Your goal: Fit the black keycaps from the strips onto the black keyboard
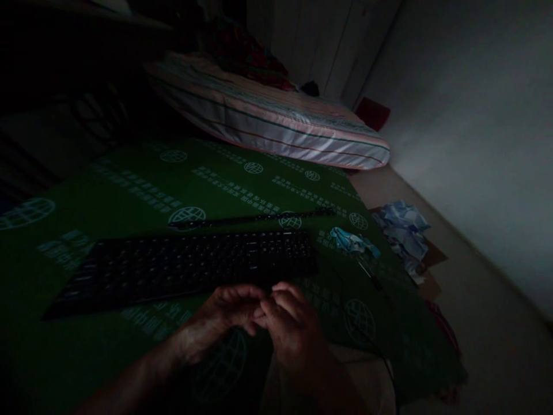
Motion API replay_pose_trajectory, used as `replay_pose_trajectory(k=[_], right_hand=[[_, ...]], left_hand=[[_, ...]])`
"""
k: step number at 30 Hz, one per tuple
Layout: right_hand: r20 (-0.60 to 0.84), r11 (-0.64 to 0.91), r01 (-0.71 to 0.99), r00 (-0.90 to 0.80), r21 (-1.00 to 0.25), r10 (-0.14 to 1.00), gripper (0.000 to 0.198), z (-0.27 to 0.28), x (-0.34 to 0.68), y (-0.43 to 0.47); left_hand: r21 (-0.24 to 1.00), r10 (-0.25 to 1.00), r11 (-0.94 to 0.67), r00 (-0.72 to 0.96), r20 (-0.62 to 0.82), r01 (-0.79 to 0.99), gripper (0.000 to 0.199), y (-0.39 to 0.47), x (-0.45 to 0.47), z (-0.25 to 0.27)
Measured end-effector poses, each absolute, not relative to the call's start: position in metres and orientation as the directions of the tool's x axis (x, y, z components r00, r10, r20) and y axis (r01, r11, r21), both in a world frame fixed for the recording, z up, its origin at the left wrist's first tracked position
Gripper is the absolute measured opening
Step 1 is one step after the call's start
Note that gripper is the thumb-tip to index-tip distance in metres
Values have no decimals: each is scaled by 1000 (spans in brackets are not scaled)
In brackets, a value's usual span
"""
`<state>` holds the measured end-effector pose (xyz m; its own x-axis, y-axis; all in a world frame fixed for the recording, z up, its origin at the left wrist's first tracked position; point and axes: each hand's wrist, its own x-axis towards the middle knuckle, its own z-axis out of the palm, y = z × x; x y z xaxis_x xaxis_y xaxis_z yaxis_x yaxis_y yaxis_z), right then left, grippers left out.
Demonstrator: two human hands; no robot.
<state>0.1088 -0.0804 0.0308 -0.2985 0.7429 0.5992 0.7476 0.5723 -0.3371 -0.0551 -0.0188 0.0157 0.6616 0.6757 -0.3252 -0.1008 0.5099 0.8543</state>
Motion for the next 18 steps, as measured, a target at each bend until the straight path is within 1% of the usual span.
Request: replay_pose_trajectory(k=[5, 8, 11, 14, 18], right_hand=[[619, 547, 764, -255, -342, 743, 19, 30, 103, -80], [634, 541, 763, -230, -354, 738, 20, 30, 101, -80], [658, 514, 770, -166, -379, 735, 20, 29, 98, -82], [678, 493, 765, -102, -414, 728, 20, 25, 97, -85], [654, 487, 752, -99, -444, 750, 22, 23, 97, -89]], left_hand=[[791, 684, 588, 627, -373, -171, 29, -18, -55, 18], [769, 694, 603, 614, -376, -211, 32, -17, -55, 18], [748, 693, 616, 622, -365, -248, 31, -17, -55, 18], [733, 674, 632, 644, -361, -251, 29, -16, -56, 17], [739, 662, 633, 656, -362, -231, 33, -15, -56, 16]])
